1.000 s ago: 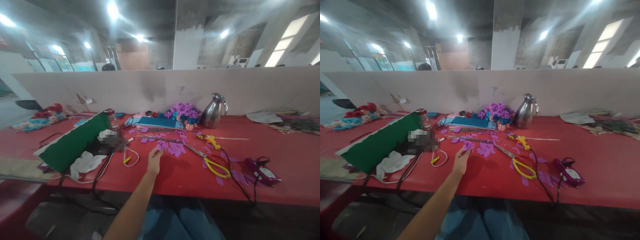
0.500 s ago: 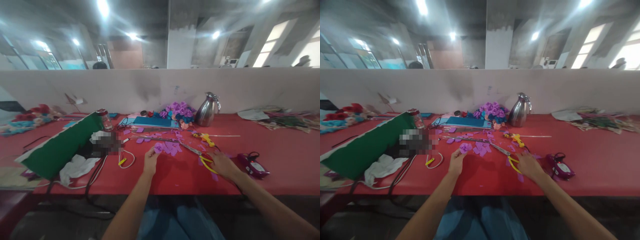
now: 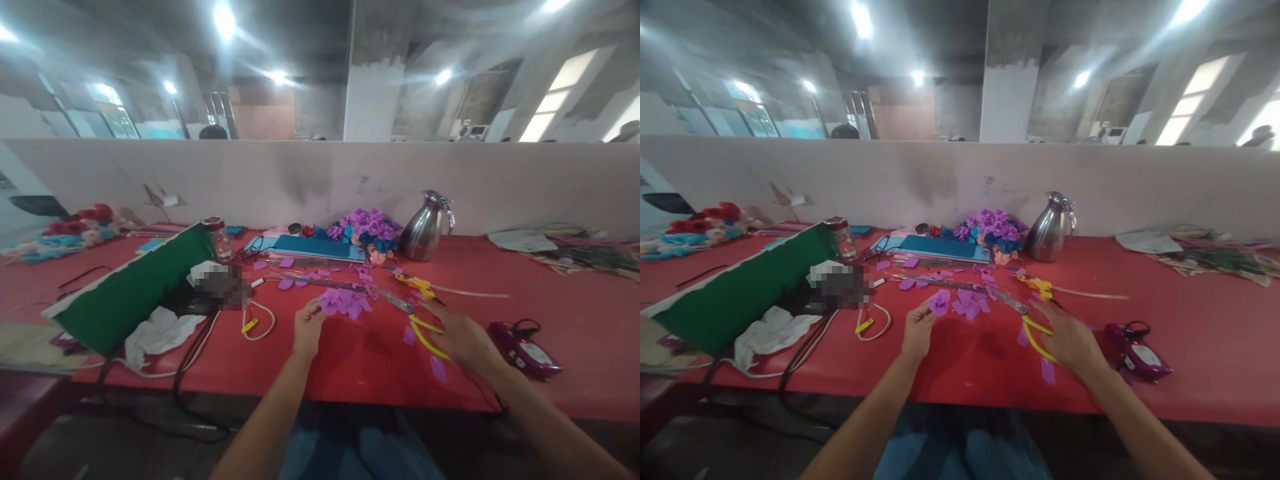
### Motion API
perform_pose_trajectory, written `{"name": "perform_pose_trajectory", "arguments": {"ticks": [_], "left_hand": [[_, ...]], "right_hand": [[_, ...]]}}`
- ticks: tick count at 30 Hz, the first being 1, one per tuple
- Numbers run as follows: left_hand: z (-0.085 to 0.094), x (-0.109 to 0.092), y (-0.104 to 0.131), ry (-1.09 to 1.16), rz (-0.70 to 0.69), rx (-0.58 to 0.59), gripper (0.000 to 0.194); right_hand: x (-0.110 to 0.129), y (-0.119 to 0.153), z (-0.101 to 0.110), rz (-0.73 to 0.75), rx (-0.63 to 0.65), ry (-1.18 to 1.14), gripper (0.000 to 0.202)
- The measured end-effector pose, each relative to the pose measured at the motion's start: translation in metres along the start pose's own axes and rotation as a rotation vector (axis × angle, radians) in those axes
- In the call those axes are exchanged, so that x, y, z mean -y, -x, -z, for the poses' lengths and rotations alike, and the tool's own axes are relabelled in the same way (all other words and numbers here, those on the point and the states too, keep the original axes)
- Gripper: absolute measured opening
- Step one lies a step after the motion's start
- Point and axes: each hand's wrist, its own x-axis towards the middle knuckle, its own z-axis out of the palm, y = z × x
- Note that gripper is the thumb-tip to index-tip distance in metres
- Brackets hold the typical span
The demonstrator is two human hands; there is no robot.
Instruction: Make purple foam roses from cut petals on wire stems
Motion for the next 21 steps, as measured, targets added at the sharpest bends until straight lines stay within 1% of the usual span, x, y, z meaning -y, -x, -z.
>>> {"name": "perform_pose_trajectory", "arguments": {"ticks": [2, 3, 5, 7, 9, 11, 13, 15, 16, 18, 20, 21], "left_hand": [[0.000, 0.000, 0.000, -0.009, -0.007, 0.003, 0.015], [0.000, 0.000, 0.000, -0.017, -0.008, 0.001, 0.016], [0.000, 0.001, 0.000, -0.032, -0.007, -0.007, 0.018], [0.001, 0.002, 0.000, -0.033, 0.000, -0.012, 0.021], [0.003, 0.002, 0.001, -0.017, 0.014, -0.012, 0.023], [0.003, 0.001, 0.001, -0.007, 0.030, -0.018, 0.022], [0.000, -0.002, 0.001, -0.012, 0.044, -0.029, 0.020], [-0.005, -0.004, 0.000, -0.003, 0.061, -0.049, 0.019], [-0.009, -0.005, -0.001, 0.015, 0.070, -0.060, 0.019], [-0.019, -0.005, -0.003, 0.067, 0.085, -0.089, 0.018], [-0.029, -0.004, -0.003, 0.111, 0.097, -0.116, 0.017], [-0.033, -0.004, -0.003, 0.126, 0.102, -0.121, 0.018]], "right_hand": [[0.014, 0.000, 0.002, -0.087, -0.076, -0.048, 0.055], [0.021, -0.001, 0.001, -0.111, -0.094, -0.068, 0.055], [0.032, -0.006, -0.002, -0.137, -0.120, -0.070, 0.051], [0.034, -0.013, -0.008, -0.130, -0.120, -0.038, 0.044], [0.025, -0.021, -0.014, -0.112, -0.112, -0.065, 0.038], [0.007, -0.028, -0.016, -0.105, -0.116, -0.192, 0.036], [-0.008, -0.031, -0.012, -0.113, -0.144, -0.415, 0.041], [-0.013, -0.029, -0.001, -0.138, -0.161, -0.676, 0.051], [-0.008, -0.026, 0.005, -0.165, -0.145, -0.795, 0.055], [0.013, -0.014, 0.017, -0.236, -0.041, -0.984, 0.057], [0.047, 0.000, 0.023, -0.317, 0.037, -1.146, 0.060], [0.066, 0.006, 0.024, -0.331, 0.088, -1.224, 0.062]]}}
